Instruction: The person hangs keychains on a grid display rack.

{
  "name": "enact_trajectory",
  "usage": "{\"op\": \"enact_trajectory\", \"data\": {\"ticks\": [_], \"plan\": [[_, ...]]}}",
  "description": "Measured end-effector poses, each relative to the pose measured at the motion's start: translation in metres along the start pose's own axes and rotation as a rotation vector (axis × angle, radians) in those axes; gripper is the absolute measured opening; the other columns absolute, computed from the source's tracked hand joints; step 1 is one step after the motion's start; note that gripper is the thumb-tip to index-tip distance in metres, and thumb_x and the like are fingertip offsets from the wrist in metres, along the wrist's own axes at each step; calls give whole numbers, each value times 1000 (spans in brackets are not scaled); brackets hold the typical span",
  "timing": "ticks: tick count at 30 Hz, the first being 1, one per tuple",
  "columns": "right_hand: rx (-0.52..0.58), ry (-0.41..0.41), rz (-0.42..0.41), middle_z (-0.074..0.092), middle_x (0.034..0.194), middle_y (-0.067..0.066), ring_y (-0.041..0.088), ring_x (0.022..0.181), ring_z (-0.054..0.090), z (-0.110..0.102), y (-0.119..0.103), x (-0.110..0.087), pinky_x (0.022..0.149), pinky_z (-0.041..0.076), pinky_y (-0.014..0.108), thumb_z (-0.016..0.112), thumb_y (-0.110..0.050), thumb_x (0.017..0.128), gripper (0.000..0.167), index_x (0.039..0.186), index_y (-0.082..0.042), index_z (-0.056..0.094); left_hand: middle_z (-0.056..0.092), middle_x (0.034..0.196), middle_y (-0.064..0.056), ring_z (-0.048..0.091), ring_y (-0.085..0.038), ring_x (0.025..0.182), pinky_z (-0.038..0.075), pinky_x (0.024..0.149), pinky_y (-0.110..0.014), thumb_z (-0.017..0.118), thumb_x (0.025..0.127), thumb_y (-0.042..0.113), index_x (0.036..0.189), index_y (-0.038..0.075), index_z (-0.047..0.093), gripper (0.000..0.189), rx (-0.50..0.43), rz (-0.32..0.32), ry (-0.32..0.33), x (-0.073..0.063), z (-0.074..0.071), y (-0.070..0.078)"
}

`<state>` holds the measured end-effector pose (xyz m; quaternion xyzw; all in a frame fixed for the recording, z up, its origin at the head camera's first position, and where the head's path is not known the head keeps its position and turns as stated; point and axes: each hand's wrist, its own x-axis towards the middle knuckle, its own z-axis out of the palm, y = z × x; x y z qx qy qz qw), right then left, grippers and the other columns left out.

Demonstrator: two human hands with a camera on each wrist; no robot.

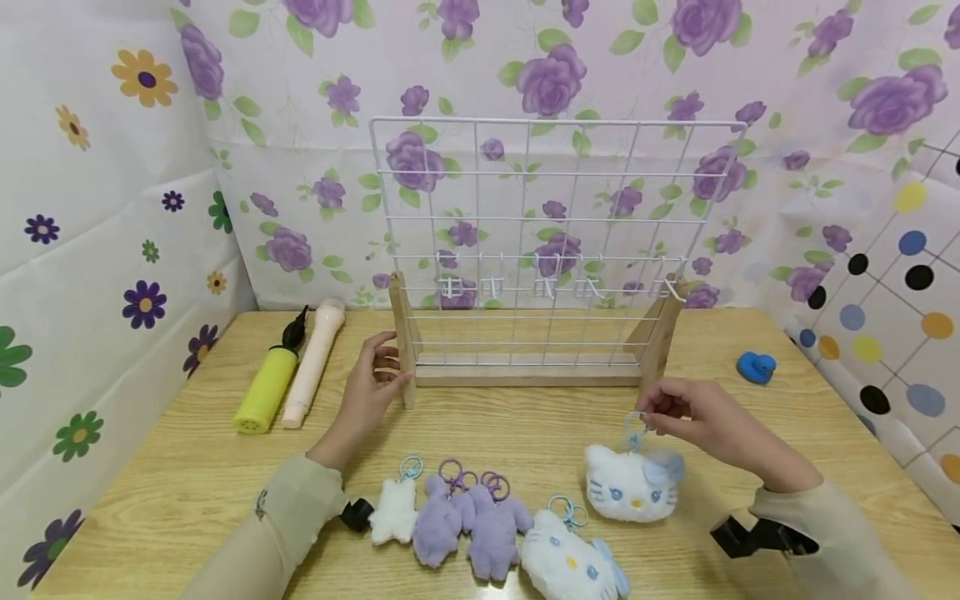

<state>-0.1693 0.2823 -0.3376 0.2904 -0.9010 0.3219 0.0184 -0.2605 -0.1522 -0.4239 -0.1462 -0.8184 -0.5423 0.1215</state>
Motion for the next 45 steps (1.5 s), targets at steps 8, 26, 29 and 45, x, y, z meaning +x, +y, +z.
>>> {"op": "enact_trajectory", "data": {"ticks": [8,26,29,45], "plan": [[-2,48,27,65,84,-4,3,70,57,-11,-1,3,59,51,21,63,-7,92,9,97,-14,65,53,121,-19,56,-29,101,49,80,-21,66,88,0,143,9,34,64,6,-1,-5,-2,1,0],[-140,199,28,66,83,0,-1,68,57,-45,-4,15,57,50,18,66,-2,89,10,96,-9,67,53,121,-19,56,-30,101,49,81,-21,66,89,1,142,10,35,62,1,8,1,-1,0,-1],[-156,221,12,65,84,1,-2,69,57,-50,-4,19,58,49,17,65,-1,89,10,95,-8,67,53,121,-19,56,-30,102,49,81,-21,65,89,2,142,10,35,61,0,7,2,0,0,-2],[-185,303,78,67,87,11,-7,69,56,-75,-10,35,62,48,10,60,-7,94,10,102,-3,65,52,122,-19,56,-29,102,48,80,-19,64,90,3,142,11,35,60,-1,10,-3,-1,0,-3]]}}
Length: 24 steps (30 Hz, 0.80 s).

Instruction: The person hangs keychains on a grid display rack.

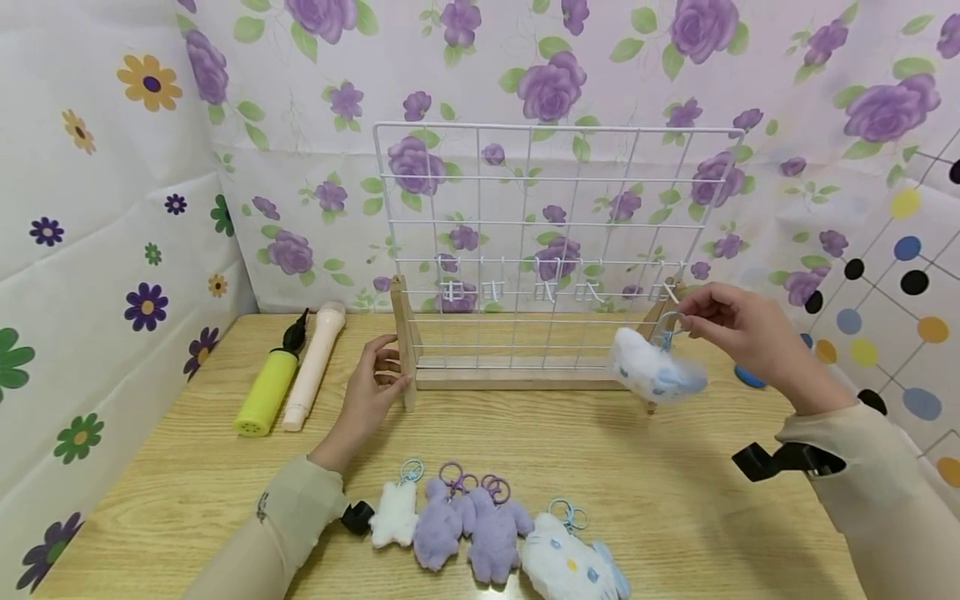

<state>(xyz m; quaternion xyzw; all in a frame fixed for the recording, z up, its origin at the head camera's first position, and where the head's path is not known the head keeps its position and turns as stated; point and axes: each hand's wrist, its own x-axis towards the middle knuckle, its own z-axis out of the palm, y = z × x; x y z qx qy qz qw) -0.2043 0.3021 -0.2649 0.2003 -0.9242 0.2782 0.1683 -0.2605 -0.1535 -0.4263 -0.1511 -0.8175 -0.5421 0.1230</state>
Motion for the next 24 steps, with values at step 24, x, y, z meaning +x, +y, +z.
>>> {"op": "enact_trajectory", "data": {"ticks": [24], "plan": [[-2,-17,117,67,93,18,-8,68,56,-3,27,14,61,48,10,59,-13,96,18,107,0,63,53,121,-20,57,-30,102,49,79,-19,66,87,-1,142,10,36,64,-13,-19,11,1,0,1]]}}
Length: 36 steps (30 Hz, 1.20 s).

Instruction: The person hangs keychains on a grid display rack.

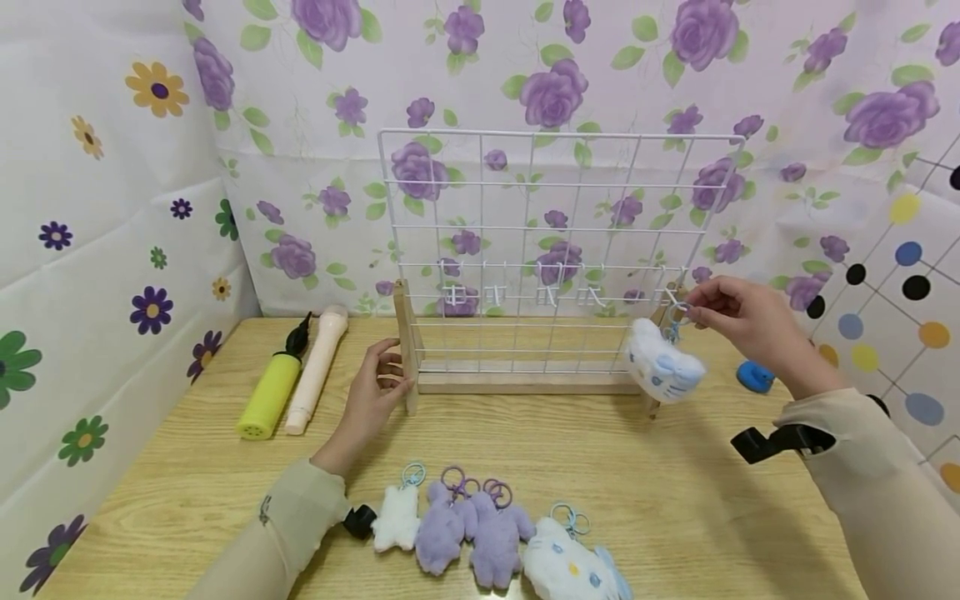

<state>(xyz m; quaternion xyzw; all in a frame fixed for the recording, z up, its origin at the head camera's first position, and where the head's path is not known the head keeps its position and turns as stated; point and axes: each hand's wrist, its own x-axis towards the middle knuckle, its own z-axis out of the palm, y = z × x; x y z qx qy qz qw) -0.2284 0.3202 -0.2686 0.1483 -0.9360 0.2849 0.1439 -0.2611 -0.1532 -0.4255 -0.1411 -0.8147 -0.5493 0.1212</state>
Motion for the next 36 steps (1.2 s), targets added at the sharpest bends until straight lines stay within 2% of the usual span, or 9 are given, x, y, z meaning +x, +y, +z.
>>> {"op": "enact_trajectory", "data": {"ticks": [3,5,10,11,16,25,27,33,36], "plan": [[2,0,6,67,93,19,-9,68,56,2,3,1,61,48,10,59,-13,96,18,107,0,63,54,121,-20,57,-30,101,49,78,-18,66,87,-2,142,9,36,63,-2,12,4,0,1,0],[10,-2,11,67,93,19,-8,68,56,3,4,1,61,48,10,58,-13,96,18,107,0,63,53,121,-21,56,-31,102,50,79,-20,65,88,-3,142,8,36,62,-3,3,-3,-2,0,5],[20,0,16,67,93,19,-8,68,57,4,2,1,62,49,10,59,-11,96,16,106,1,63,53,122,-20,56,-32,103,49,81,-22,65,89,0,142,10,36,61,0,-5,-10,-3,1,4],[22,1,15,67,94,19,-8,68,57,4,1,0,63,50,11,59,-10,96,16,106,1,63,53,121,-19,56,-31,103,49,80,-19,66,89,1,142,11,36,61,-2,2,-6,-2,2,-1],[30,-2,16,67,95,20,-7,68,58,4,2,0,62,51,12,59,-9,95,15,106,1,62,53,121,-19,56,-30,102,49,79,-18,66,87,-1,142,10,36,63,-4,9,-4,-1,2,-1],[25,-27,29,67,99,18,-7,71,58,3,5,2,63,50,13,60,-16,96,23,112,-1,62,53,120,-19,56,-31,101,50,80,-23,67,87,-1,142,11,36,64,6,17,2,0,2,-3],[30,-22,21,67,99,12,-6,72,59,1,4,1,63,50,12,60,-17,96,24,114,-1,62,53,120,-20,57,-31,101,50,80,-24,67,87,-2,142,11,36,64,4,21,3,1,2,-4],[53,41,8,60,90,-27,-3,72,60,-7,-4,-3,64,49,11,61,-16,95,22,114,-5,63,54,120,-20,57,-31,100,50,79,-23,67,87,-1,142,11,36,64,1,22,4,1,1,-6],[37,65,20,57,89,-33,-5,71,60,-10,-11,-7,65,47,10,61,-18,95,22,114,-8,64,54,120,-20,57,-31,100,50,79,-22,67,87,-1,142,11,36,64,0,25,5,1,0,-5]]}}
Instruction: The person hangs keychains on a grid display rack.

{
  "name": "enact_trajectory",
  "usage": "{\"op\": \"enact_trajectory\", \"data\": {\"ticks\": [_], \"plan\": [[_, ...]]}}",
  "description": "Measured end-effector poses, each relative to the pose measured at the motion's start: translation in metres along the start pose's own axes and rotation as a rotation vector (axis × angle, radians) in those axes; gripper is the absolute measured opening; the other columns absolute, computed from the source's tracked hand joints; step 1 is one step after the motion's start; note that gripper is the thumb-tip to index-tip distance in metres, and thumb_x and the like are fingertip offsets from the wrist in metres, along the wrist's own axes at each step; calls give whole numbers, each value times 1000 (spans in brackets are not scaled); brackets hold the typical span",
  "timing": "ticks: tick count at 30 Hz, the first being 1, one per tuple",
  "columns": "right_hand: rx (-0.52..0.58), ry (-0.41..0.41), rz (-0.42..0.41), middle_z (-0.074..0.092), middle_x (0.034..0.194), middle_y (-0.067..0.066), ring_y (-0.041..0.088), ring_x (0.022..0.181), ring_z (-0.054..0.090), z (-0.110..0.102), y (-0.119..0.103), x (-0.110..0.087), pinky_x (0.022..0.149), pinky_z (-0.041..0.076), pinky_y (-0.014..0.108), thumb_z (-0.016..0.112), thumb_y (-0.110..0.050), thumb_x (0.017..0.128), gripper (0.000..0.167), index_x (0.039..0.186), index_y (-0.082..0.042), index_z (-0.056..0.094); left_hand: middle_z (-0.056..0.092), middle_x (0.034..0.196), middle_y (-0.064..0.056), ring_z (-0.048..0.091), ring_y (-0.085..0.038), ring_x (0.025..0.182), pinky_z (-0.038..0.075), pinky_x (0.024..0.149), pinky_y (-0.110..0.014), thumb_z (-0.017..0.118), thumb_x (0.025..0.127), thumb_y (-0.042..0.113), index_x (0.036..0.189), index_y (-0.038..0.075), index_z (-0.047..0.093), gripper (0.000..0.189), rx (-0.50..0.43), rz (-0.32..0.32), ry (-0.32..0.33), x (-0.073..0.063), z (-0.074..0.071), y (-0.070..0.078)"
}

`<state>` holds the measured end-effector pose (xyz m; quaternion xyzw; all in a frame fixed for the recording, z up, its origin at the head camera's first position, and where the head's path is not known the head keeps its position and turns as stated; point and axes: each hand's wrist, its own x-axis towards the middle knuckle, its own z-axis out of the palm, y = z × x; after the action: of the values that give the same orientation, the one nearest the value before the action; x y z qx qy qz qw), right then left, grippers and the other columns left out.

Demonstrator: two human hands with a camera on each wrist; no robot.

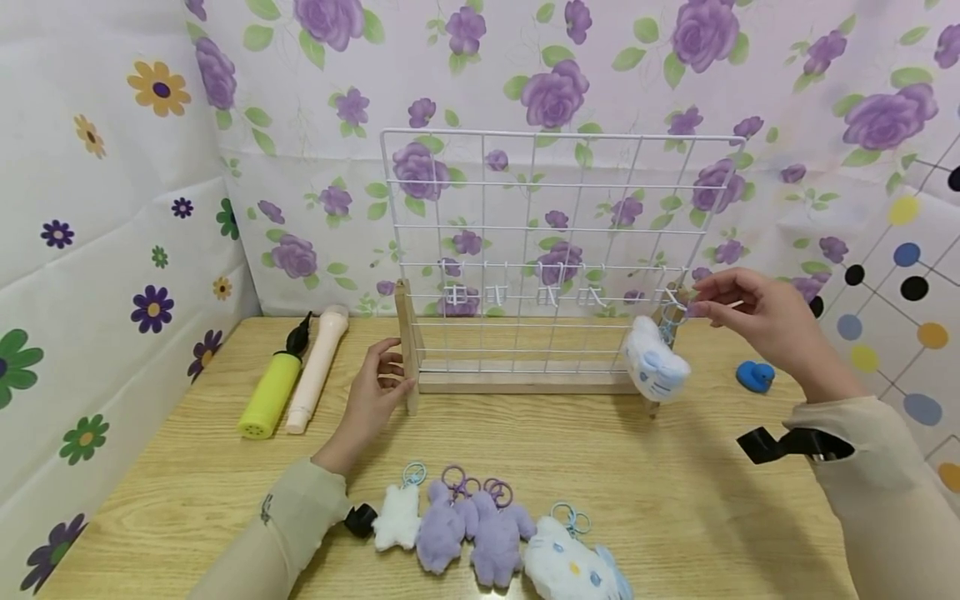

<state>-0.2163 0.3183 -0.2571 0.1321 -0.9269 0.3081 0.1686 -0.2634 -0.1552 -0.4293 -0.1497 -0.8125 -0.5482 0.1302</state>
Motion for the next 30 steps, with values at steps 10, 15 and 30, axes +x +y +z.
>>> {"op": "enact_trajectory", "data": {"ticks": [10,15,30], "plan": [[18,-22,-16,60,92,-25,-1,73,61,-5,-21,-17,66,48,10,61,-19,95,22,115,-10,62,54,121,-19,56,-30,102,50,81,-22,66,89,2,141,10,37,61,2,-8,-3,-2,-1,2],[74,-15,-125,62,99,-22,-2,75,62,2,-28,-32,64,49,12,62,-9,93,21,113,-7,63,54,122,-20,56,-30,102,50,81,-25,67,88,2,143,11,36,64,-1,-25,0,-1,-2,3],[94,-53,-280,67,98,-5,-4,83,61,36,-41,-71,69,52,14,65,2,88,22,105,-10,66,54,120,-20,57,-31,100,50,80,-23,67,87,-1,142,10,36,64,11,-4,-8,-1,0,5]]}}
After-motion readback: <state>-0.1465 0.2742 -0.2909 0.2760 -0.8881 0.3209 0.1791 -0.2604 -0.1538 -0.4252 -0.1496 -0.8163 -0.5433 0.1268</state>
